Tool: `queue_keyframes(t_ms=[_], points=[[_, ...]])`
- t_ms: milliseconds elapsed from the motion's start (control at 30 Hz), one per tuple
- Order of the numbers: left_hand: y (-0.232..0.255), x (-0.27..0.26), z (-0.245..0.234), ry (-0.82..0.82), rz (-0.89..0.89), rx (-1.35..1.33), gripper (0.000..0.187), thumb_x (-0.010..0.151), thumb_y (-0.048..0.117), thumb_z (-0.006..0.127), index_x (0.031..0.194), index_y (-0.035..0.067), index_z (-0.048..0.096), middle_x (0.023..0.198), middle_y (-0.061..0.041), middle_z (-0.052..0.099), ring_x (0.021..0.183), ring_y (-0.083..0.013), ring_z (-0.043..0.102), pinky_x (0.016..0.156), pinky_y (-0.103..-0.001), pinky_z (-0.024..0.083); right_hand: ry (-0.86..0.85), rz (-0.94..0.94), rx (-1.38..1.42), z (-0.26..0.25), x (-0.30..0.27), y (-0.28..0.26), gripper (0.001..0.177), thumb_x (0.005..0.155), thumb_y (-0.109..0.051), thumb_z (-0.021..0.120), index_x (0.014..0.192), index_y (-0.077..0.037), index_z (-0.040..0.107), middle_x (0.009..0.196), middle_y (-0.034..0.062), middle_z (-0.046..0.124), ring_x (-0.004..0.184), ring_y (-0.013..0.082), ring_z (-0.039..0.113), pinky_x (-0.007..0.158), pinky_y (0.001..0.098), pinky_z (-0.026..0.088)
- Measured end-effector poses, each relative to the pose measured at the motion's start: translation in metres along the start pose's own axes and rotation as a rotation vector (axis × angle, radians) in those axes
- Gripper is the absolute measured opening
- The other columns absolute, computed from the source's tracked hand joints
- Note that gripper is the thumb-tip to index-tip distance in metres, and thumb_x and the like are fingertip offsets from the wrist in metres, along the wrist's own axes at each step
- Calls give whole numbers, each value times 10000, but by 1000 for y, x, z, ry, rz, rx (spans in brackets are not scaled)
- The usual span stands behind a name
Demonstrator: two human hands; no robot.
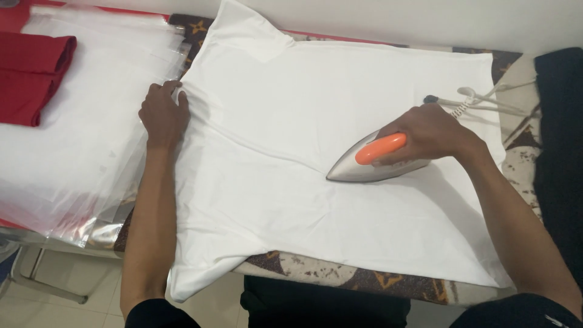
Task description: Ironing a white t-shirt and folding it into a neat square on a flat surface.
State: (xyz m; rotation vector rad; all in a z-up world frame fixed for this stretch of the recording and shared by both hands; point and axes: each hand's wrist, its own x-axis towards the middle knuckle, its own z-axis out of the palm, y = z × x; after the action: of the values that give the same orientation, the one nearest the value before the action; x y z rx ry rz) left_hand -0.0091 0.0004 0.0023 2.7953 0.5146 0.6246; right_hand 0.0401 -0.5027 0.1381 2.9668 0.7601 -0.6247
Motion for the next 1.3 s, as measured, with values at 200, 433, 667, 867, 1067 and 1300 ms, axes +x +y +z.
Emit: queue_keyframes(t_ms=[200, 433, 667, 867, 1067, 1300], points=[[-1, 2, 4, -4, -15, -5, 256, 1024, 161, 703, 1271, 103, 737, 1040, -172, 683, 943, -372, 743, 749, -565, 597, 210, 96, 74, -9, 28, 39, 537, 823, -754, 684, 1197, -380, 780, 1095, 66, 807, 1087, 402, 729, 1004, 543, 515], [-14, 8, 23, -4, -73, -55, 295, 1001, 281, 600, 1266, 216, 713, 1083, -127, 627, 860, -399, 662, 706, -561, 506, 391, 263, 156, -16, 84, 66, 631, 952, -776, 574, 721, -188, 592, 606, 30, 565, 640, 326, 582, 604, 433, 421], [-21, 10, 33, 25, -4, -7, 276, 1023, 289, 612, 1271, 223, 715, 1085, -134, 628, 918, -425, 657, 712, -594, 512, 198, 6, -61, -4, -1, 18, 478, 871, -725, 570, 837, -274, 725, 809, -28, 759, 754, 253, 690, 690, 393, 454], [-22, 7, 30, 22, 3, -1, 273, 1033, 278, 607, 1270, 209, 724, 1051, -110, 620, 855, -363, 655, 681, -530, 509, 44, 41, -57, 24, -54, 5, 414, 788, -764, 590, 1008, -455, 757, 603, -37, 656, 634, 236, 628, 637, 337, 414], [-21, 4, 30, 56, 24, -16, 282, 1012, 246, 615, 1257, 206, 750, 1076, -127, 651, 832, -382, 670, 668, -536, 507, 261, 164, -92, 29, -5, 74, 642, 809, -877, 476, 1109, -370, 735, 642, -17, 682, 624, 214, 671, 476, 304, 385], [-24, 5, 31, 32, 19, 3, 304, 1022, 268, 596, 1282, 199, 739, 1056, -130, 632, 802, -396, 659, 672, -539, 502, 509, 396, -115, 17, 59, 198, 623, 1020, -822, 505, 1002, -244, 739, 1023, 91, 757, 953, 388, 703, 700, 504, 498]])
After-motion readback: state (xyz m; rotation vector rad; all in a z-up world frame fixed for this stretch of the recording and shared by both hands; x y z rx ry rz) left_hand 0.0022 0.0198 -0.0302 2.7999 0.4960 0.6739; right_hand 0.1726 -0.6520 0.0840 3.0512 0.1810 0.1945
